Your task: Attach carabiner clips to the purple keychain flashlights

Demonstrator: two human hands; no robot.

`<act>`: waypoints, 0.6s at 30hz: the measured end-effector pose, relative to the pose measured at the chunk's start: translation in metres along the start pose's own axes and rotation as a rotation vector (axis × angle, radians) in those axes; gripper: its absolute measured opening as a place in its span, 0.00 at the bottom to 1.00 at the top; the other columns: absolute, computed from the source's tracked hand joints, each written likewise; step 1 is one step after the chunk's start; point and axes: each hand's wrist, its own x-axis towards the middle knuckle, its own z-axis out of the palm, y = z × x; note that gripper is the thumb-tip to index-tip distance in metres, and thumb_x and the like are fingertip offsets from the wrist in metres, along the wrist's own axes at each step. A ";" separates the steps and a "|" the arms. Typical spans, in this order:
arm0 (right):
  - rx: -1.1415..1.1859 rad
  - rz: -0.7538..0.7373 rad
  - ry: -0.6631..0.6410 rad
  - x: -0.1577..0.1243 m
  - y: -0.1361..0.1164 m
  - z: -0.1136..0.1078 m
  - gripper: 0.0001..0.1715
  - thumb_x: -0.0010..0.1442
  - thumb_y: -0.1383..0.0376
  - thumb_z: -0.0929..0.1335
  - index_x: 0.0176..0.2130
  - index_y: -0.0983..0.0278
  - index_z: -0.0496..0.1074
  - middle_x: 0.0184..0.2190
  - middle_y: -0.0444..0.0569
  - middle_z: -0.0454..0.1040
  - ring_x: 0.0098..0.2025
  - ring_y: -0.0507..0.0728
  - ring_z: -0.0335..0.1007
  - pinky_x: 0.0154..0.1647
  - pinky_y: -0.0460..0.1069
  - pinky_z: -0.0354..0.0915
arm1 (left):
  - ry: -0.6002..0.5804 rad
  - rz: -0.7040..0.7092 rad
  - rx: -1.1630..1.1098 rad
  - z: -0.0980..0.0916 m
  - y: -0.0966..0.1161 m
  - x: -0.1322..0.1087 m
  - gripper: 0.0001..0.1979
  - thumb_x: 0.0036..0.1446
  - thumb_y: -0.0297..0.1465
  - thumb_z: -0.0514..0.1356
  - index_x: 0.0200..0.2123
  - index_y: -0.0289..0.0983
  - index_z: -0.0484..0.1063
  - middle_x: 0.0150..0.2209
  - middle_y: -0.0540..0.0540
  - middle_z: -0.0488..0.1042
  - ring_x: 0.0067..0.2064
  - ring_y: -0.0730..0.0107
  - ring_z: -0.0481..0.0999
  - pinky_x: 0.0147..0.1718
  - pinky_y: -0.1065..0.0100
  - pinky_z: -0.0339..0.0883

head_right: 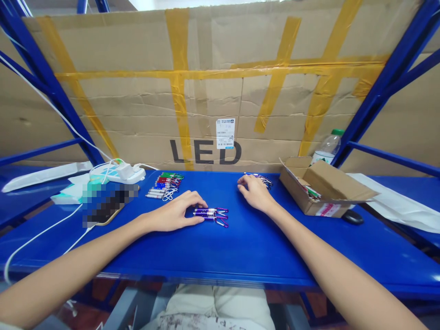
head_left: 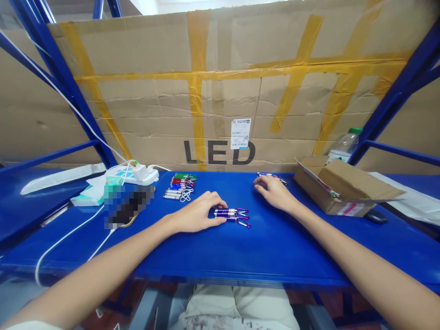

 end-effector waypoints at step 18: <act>0.240 -0.383 -0.340 -0.029 -0.078 -0.007 0.13 0.70 0.57 0.73 0.51 0.59 0.75 0.48 0.51 0.77 0.50 0.64 0.69 0.55 0.59 0.63 | 0.031 -0.042 -0.007 0.000 -0.007 0.001 0.16 0.67 0.41 0.66 0.54 0.43 0.74 0.50 0.44 0.76 0.53 0.56 0.74 0.52 0.57 0.69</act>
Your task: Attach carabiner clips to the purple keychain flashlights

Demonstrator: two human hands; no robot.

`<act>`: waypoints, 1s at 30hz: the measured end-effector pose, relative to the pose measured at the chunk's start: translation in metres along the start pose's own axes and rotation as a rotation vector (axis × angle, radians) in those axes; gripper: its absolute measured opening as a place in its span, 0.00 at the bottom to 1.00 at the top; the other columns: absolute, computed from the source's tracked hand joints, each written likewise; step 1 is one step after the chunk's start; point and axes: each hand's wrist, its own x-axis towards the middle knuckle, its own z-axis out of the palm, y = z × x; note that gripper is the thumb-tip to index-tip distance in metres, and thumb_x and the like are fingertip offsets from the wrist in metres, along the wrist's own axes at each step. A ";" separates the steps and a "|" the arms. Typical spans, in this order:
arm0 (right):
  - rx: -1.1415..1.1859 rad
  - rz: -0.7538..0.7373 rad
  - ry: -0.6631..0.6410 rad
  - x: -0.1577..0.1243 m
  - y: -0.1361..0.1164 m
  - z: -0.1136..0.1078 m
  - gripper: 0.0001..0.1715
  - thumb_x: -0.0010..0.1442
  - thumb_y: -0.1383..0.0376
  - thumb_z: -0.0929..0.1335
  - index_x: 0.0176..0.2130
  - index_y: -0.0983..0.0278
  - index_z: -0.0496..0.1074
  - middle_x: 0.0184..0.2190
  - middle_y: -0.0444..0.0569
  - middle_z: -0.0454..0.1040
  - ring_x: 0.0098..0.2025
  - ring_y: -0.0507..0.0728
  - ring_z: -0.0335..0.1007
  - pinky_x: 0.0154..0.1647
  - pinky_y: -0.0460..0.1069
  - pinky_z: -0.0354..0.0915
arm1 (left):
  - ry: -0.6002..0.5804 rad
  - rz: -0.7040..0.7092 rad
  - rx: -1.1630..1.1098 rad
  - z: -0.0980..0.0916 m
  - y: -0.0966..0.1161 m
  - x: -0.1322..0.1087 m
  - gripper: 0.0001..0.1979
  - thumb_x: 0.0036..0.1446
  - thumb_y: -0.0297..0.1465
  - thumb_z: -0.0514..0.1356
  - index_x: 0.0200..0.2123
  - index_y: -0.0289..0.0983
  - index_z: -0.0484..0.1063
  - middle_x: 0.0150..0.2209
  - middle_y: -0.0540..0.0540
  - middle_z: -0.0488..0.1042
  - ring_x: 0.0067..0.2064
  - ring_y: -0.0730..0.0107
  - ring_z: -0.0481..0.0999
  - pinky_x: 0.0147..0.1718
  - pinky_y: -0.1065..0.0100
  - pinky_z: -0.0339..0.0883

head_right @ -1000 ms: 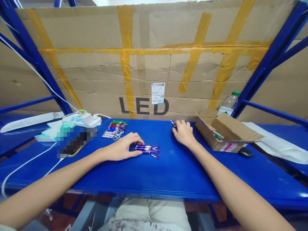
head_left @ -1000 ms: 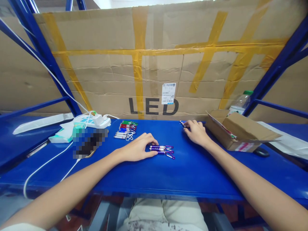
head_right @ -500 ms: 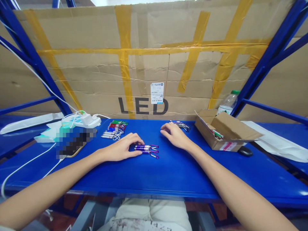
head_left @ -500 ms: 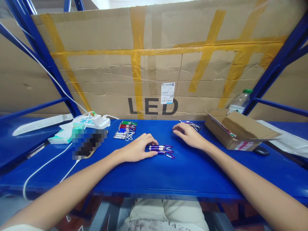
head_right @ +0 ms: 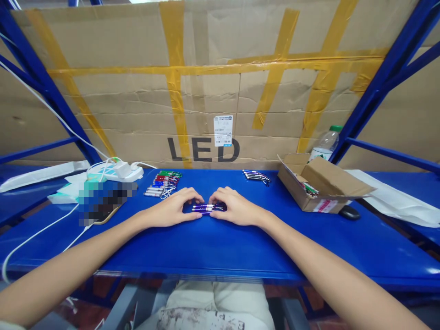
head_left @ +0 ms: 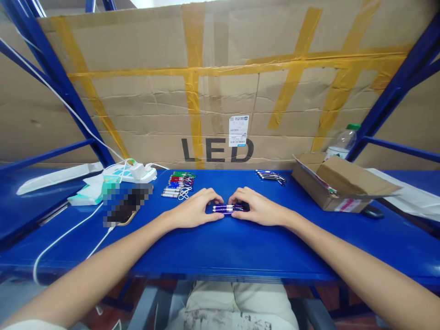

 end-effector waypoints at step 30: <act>-0.059 -0.051 0.013 0.001 -0.008 0.001 0.17 0.76 0.53 0.66 0.58 0.58 0.75 0.52 0.54 0.77 0.52 0.65 0.68 0.58 0.61 0.63 | 0.292 -0.231 -0.308 0.011 -0.023 0.014 0.14 0.67 0.36 0.59 0.50 0.38 0.77 0.43 0.46 0.78 0.37 0.68 0.73 0.41 0.64 0.68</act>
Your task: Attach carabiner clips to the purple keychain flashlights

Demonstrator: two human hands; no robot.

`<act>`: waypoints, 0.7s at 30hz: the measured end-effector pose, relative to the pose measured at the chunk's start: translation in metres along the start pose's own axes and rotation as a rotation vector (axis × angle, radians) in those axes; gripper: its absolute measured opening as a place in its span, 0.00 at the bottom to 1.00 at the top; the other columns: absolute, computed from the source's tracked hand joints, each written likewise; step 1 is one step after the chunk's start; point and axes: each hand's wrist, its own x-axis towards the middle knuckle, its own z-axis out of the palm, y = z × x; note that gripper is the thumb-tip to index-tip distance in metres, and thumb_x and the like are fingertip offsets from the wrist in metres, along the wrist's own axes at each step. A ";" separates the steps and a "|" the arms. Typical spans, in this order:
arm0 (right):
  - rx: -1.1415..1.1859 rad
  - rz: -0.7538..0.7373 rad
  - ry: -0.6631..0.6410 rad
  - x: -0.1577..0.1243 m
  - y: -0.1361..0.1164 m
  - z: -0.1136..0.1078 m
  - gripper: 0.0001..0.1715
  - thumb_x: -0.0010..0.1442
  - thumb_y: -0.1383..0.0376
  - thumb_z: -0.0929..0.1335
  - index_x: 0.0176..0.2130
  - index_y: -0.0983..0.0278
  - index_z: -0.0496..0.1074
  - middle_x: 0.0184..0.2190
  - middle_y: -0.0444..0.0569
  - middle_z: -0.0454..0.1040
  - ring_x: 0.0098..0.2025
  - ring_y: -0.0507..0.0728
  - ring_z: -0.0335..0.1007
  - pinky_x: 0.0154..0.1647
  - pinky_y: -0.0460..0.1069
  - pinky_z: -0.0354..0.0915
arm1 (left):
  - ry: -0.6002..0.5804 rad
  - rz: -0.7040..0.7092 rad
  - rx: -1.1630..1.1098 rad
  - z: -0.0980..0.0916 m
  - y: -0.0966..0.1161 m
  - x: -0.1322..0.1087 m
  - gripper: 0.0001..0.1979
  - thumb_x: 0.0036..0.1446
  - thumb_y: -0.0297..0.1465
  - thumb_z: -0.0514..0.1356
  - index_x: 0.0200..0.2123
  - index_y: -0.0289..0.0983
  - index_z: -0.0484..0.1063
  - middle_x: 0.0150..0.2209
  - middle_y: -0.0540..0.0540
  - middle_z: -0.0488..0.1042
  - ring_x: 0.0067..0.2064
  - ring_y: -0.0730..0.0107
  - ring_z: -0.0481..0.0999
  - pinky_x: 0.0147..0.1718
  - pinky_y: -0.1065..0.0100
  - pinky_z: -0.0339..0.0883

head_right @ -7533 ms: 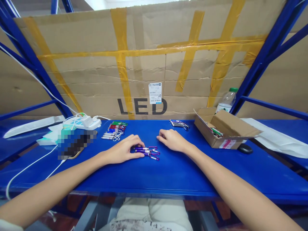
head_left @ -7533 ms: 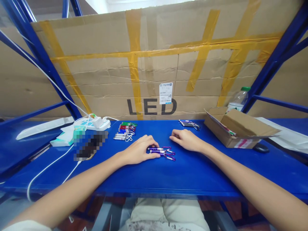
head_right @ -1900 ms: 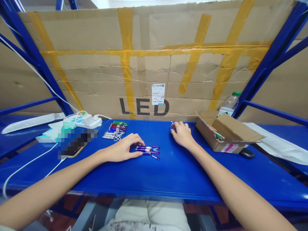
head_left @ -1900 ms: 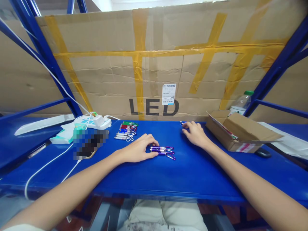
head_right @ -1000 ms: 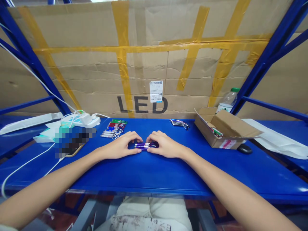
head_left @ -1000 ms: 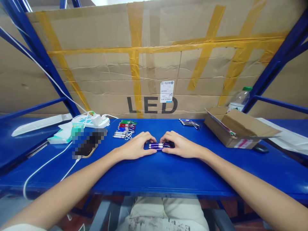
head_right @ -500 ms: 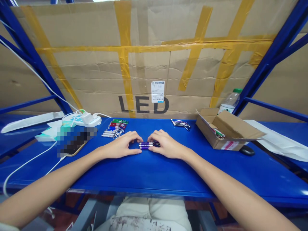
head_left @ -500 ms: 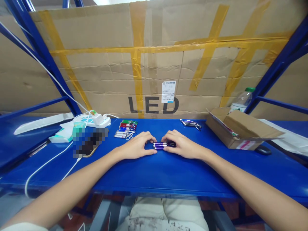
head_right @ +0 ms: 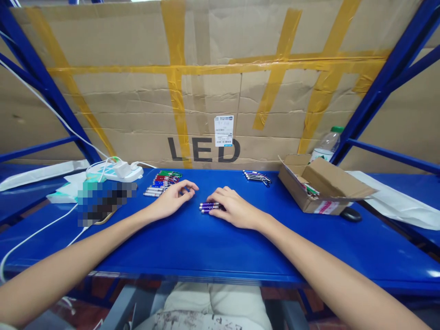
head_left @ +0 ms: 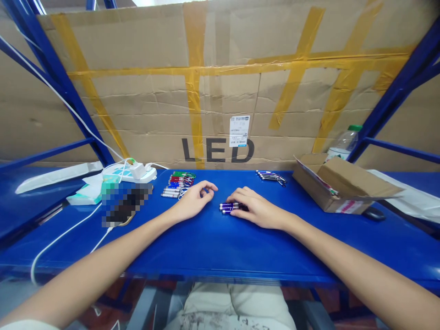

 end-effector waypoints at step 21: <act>-0.027 0.000 0.023 0.001 0.002 0.003 0.14 0.75 0.55 0.67 0.55 0.59 0.74 0.50 0.54 0.76 0.52 0.65 0.70 0.55 0.60 0.66 | -0.183 0.066 0.190 -0.001 0.007 -0.005 0.08 0.60 0.38 0.67 0.35 0.40 0.82 0.36 0.46 0.82 0.40 0.61 0.76 0.42 0.63 0.67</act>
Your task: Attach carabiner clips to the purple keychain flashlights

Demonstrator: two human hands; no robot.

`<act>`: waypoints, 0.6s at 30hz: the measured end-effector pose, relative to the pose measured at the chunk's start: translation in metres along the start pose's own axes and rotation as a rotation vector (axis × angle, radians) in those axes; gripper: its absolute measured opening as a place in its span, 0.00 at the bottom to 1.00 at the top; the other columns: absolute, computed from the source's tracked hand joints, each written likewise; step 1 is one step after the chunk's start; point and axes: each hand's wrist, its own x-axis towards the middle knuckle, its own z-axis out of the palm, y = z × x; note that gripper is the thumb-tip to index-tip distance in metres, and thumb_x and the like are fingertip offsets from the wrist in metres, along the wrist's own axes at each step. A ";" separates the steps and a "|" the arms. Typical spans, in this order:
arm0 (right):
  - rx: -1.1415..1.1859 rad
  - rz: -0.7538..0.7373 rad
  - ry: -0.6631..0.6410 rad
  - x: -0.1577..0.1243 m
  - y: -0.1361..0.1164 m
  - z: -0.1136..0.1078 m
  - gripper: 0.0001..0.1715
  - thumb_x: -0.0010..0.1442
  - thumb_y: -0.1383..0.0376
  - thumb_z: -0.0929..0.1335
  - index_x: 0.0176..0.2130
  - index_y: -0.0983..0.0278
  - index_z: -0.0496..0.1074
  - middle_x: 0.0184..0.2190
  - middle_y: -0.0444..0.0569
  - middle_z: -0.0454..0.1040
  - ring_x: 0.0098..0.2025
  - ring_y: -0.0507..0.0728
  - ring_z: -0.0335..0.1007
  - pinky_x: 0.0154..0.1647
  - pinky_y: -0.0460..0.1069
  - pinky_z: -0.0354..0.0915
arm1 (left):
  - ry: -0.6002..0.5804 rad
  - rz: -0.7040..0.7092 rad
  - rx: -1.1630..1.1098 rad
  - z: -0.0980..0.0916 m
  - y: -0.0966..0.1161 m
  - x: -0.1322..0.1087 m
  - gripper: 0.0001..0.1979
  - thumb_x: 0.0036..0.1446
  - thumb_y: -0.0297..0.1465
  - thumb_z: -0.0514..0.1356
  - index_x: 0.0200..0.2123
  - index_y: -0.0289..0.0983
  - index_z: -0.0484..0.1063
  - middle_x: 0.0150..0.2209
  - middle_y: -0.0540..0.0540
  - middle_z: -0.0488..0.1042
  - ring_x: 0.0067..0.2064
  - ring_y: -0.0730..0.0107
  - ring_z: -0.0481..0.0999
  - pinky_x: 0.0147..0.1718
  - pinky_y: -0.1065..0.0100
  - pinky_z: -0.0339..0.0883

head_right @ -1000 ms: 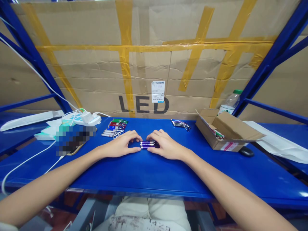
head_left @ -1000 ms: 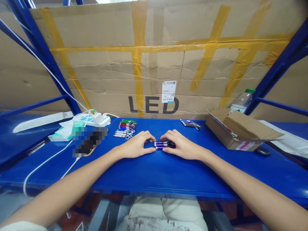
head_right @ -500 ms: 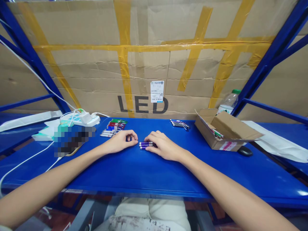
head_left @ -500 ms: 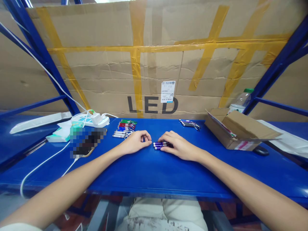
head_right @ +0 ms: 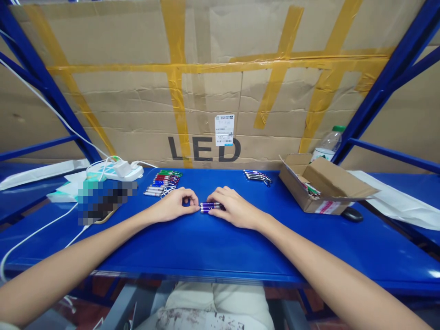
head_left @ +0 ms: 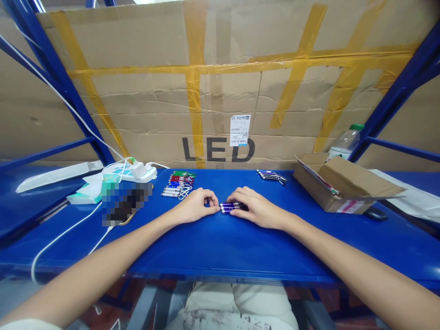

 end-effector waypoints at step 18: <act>0.052 -0.091 -0.001 -0.002 -0.002 0.003 0.17 0.78 0.55 0.64 0.61 0.56 0.72 0.56 0.53 0.76 0.57 0.64 0.71 0.60 0.59 0.67 | 0.070 -0.105 -0.064 -0.002 -0.001 0.004 0.14 0.66 0.42 0.61 0.42 0.38 0.79 0.36 0.47 0.80 0.36 0.63 0.75 0.36 0.64 0.66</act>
